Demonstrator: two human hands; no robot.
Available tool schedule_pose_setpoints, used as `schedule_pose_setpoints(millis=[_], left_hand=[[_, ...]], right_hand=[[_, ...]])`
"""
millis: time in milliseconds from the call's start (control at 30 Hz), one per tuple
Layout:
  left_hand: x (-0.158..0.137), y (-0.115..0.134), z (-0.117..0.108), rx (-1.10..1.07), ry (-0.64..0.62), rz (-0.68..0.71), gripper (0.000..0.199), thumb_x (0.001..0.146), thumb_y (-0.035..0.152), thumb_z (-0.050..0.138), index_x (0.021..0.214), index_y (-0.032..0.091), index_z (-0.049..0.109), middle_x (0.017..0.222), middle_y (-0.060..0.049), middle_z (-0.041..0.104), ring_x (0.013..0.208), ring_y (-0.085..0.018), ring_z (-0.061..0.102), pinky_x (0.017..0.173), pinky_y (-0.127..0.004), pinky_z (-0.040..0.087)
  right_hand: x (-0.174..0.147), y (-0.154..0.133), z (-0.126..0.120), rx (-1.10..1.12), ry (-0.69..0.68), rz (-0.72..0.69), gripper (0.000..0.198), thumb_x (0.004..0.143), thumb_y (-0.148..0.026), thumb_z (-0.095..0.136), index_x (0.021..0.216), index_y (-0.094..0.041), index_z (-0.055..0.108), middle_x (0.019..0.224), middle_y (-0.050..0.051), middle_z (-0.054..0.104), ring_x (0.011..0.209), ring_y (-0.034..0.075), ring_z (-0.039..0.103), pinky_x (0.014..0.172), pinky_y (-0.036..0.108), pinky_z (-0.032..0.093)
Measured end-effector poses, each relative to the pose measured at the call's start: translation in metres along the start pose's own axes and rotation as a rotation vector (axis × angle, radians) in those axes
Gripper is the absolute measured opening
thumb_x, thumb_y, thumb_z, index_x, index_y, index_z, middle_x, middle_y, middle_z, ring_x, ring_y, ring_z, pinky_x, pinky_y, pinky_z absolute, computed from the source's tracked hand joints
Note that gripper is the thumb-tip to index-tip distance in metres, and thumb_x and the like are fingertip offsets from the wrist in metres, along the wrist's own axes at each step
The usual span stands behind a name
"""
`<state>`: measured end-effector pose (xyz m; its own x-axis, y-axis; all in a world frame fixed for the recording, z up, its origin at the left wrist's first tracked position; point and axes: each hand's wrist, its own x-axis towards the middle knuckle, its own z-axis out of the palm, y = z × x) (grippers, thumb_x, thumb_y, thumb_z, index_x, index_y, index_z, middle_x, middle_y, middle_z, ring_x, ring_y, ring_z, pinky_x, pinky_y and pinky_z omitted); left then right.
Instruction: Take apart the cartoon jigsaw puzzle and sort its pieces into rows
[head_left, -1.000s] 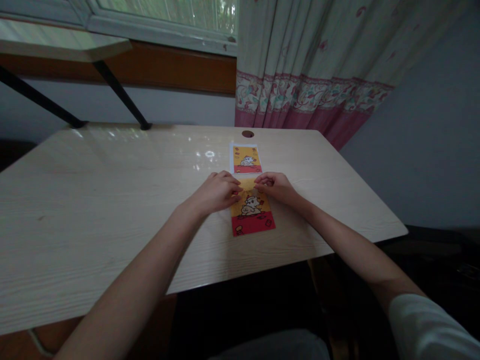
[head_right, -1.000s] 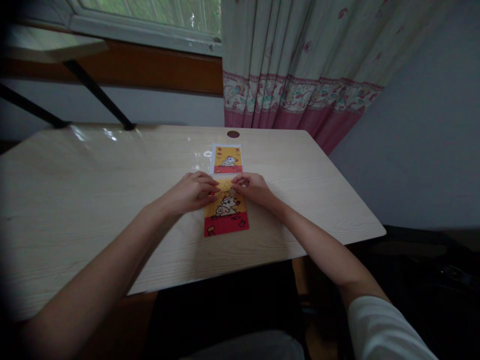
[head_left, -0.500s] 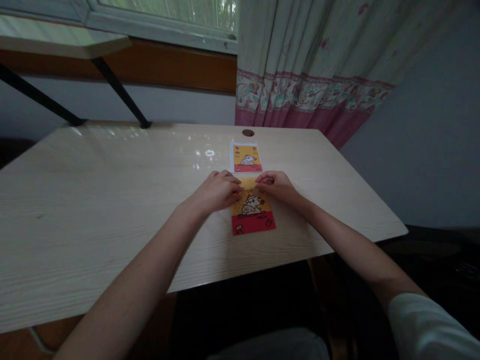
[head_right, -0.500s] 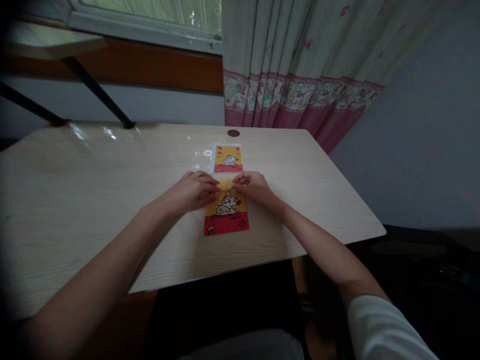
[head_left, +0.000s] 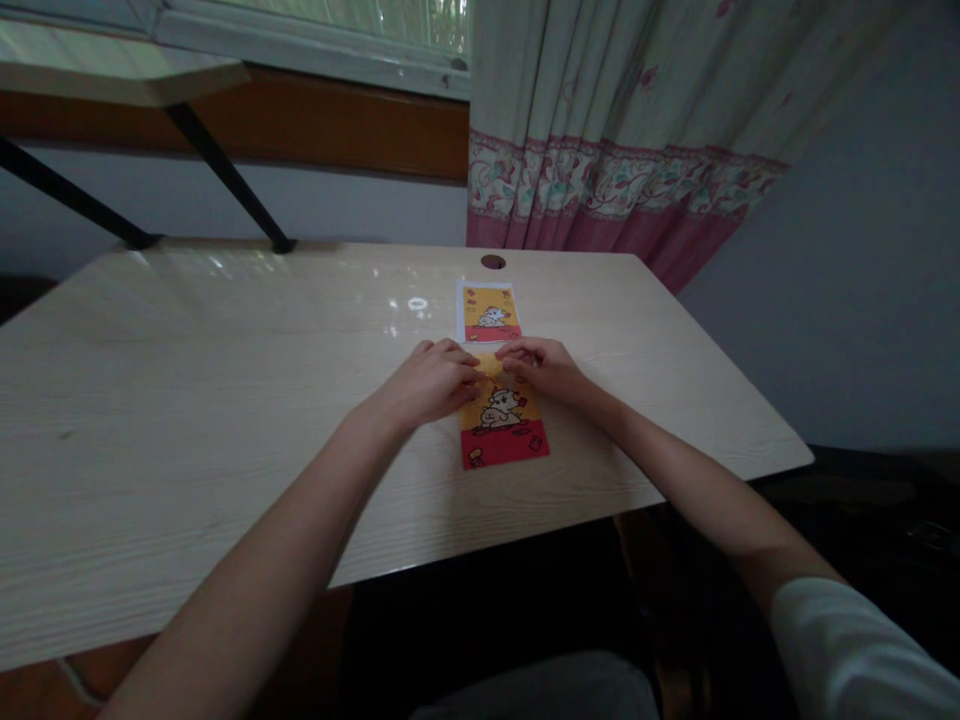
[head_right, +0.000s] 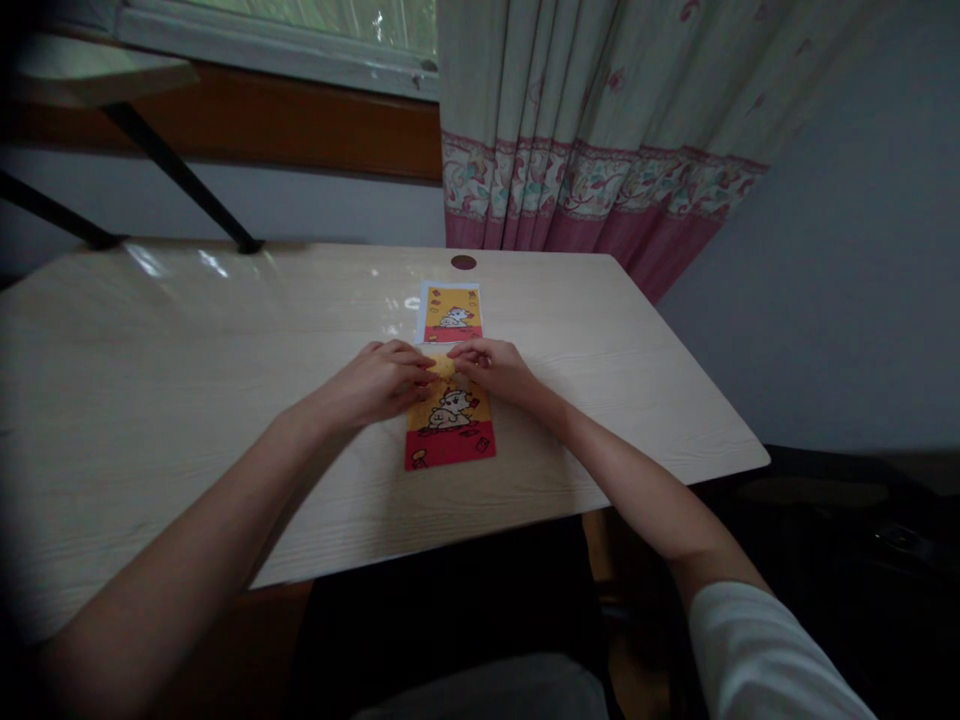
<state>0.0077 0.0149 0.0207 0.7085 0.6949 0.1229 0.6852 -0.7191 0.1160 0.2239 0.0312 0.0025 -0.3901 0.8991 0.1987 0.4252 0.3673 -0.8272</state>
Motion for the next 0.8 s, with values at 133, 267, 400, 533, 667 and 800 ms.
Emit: schedule_pose_setpoints(millis=[133, 267, 400, 533, 667, 800], left_hand=[[0.0, -0.0016, 0.0013, -0.013, 0.012, 0.007, 0.023, 0.085, 0.037, 0.05, 0.096, 0.026, 0.067, 0.106, -0.003, 0.065, 0.099, -0.023, 0.049, 0.079, -0.035, 0.031], [0.0002, -0.0016, -0.0001, -0.028, 0.02, 0.007, 0.023, 0.085, 0.038, 0.05, 0.094, 0.026, 0.068, 0.103, -0.003, 0.066, 0.098, -0.022, 0.05, 0.08, -0.035, 0.031], [0.0005, -0.0014, -0.0008, -0.032, 0.017, 0.008, 0.024, 0.085, 0.038, 0.051, 0.093, 0.024, 0.068, 0.104, -0.003, 0.066, 0.099, -0.022, 0.051, 0.079, -0.034, 0.032], [0.0012, -0.0011, -0.0005, -0.026, 0.027, 0.008, 0.023, 0.084, 0.038, 0.051, 0.092, 0.025, 0.068, 0.104, -0.002, 0.067, 0.099, -0.022, 0.051, 0.079, -0.034, 0.032], [0.0019, 0.0, -0.0009, -0.016, 0.018, 0.002, 0.023, 0.085, 0.039, 0.051, 0.092, 0.026, 0.068, 0.105, -0.001, 0.066, 0.098, -0.022, 0.05, 0.078, -0.034, 0.032], [0.0026, 0.0002, 0.0004, -0.003, 0.018, 0.008, 0.022, 0.085, 0.037, 0.05, 0.093, 0.027, 0.068, 0.104, -0.001, 0.066, 0.098, -0.021, 0.05, 0.077, -0.034, 0.031]], right_hand=[[-0.0027, -0.0054, 0.0018, -0.097, 0.003, -0.022, 0.02, 0.076, -0.034, 0.06, 0.082, -0.015, 0.066, 0.073, 0.002, 0.066, 0.061, 0.009, 0.053, 0.055, 0.022, 0.039], [-0.0009, -0.0013, 0.0068, -0.137, 0.043, -0.007, 0.016, 0.07, -0.028, 0.065, 0.079, -0.015, 0.065, 0.069, 0.001, 0.065, 0.059, 0.009, 0.052, 0.055, 0.021, 0.037], [0.0016, 0.0031, 0.0093, -0.12, 0.042, 0.056, 0.013, 0.067, -0.024, 0.065, 0.076, -0.015, 0.065, 0.066, 0.0, 0.063, 0.054, 0.007, 0.049, 0.051, 0.019, 0.035], [0.002, 0.0017, 0.0096, -0.104, 0.043, 0.103, 0.013, 0.066, -0.023, 0.063, 0.076, -0.014, 0.065, 0.064, -0.001, 0.061, 0.052, 0.006, 0.047, 0.049, 0.018, 0.034], [0.0015, -0.002, 0.0094, -0.112, 0.044, 0.123, 0.013, 0.065, -0.022, 0.062, 0.074, -0.014, 0.065, 0.062, -0.001, 0.061, 0.051, 0.006, 0.046, 0.049, 0.018, 0.033], [0.0016, -0.0028, 0.0097, -0.116, 0.058, 0.143, 0.015, 0.064, -0.023, 0.062, 0.074, -0.014, 0.066, 0.063, -0.001, 0.061, 0.051, 0.006, 0.046, 0.048, 0.018, 0.033]])
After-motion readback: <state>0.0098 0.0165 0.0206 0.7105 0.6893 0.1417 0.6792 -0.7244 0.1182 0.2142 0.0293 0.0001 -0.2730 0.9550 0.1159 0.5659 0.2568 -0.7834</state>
